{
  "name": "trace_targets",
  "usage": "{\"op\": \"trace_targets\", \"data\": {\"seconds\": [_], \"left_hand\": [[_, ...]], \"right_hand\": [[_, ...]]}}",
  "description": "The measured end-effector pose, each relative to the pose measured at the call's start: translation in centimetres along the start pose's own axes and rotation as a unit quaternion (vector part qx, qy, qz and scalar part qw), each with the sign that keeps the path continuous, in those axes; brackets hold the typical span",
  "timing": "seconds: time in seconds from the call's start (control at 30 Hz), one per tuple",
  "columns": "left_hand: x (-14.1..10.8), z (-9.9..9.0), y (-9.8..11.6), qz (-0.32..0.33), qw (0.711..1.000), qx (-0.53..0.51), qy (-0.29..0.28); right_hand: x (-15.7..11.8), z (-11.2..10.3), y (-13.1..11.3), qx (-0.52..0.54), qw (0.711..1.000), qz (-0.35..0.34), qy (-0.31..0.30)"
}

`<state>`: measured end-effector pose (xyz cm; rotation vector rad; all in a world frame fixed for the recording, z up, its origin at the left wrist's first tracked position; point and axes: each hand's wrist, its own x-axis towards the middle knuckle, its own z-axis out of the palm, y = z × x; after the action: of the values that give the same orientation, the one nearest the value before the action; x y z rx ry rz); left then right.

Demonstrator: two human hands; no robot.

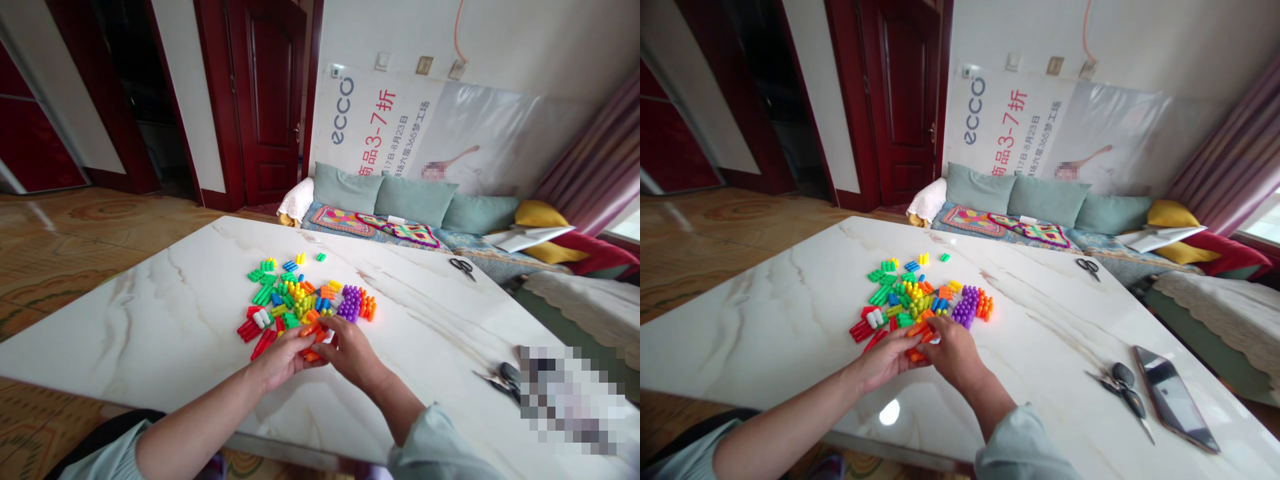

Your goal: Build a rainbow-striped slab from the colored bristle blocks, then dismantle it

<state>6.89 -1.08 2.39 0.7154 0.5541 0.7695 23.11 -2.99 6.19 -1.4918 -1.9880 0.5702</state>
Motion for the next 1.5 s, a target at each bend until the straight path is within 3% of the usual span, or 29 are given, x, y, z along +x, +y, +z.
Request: {"op": "trace_targets", "data": {"seconds": [0.27, 0.5, 0.7, 0.9, 1.13, 1.3, 1.5], "left_hand": [[0.0, 0.1, -0.1, -0.008, 0.993, 0.105, 0.052], [0.1, 0.2, 0.2, 0.006, 0.98, 0.172, 0.098], [0.4, 0.0, 0.5, 0.05, 0.963, 0.221, 0.148], [0.5, -0.4, 0.8, 0.104, 0.925, 0.334, 0.145], [0.9, -1.1, 0.3, 0.193, 0.879, 0.413, 0.143], [0.7, -0.9, 0.4, 0.186, 0.873, 0.429, 0.14], [0.4, -0.4, 0.7, 0.166, 0.885, 0.412, 0.137]], "right_hand": [[0.2, 0.2, 0.5, 0.196, 0.975, 0.104, -0.005], [0.4, 0.3, 1.2, 0.271, 0.958, 0.096, -0.003], [0.5, -0.1, 0.9, 0.213, 0.975, 0.064, 0.019], [0.0, -0.4, 0.6, 0.048, 0.998, 0.028, 0.038], [-0.7, -0.6, -0.3, -0.09, 0.994, -0.055, 0.016], [-0.7, -0.4, -0.5, -0.126, 0.991, -0.049, -0.007], [-0.8, -0.6, -0.6, -0.134, 0.99, -0.05, -0.001]]}}
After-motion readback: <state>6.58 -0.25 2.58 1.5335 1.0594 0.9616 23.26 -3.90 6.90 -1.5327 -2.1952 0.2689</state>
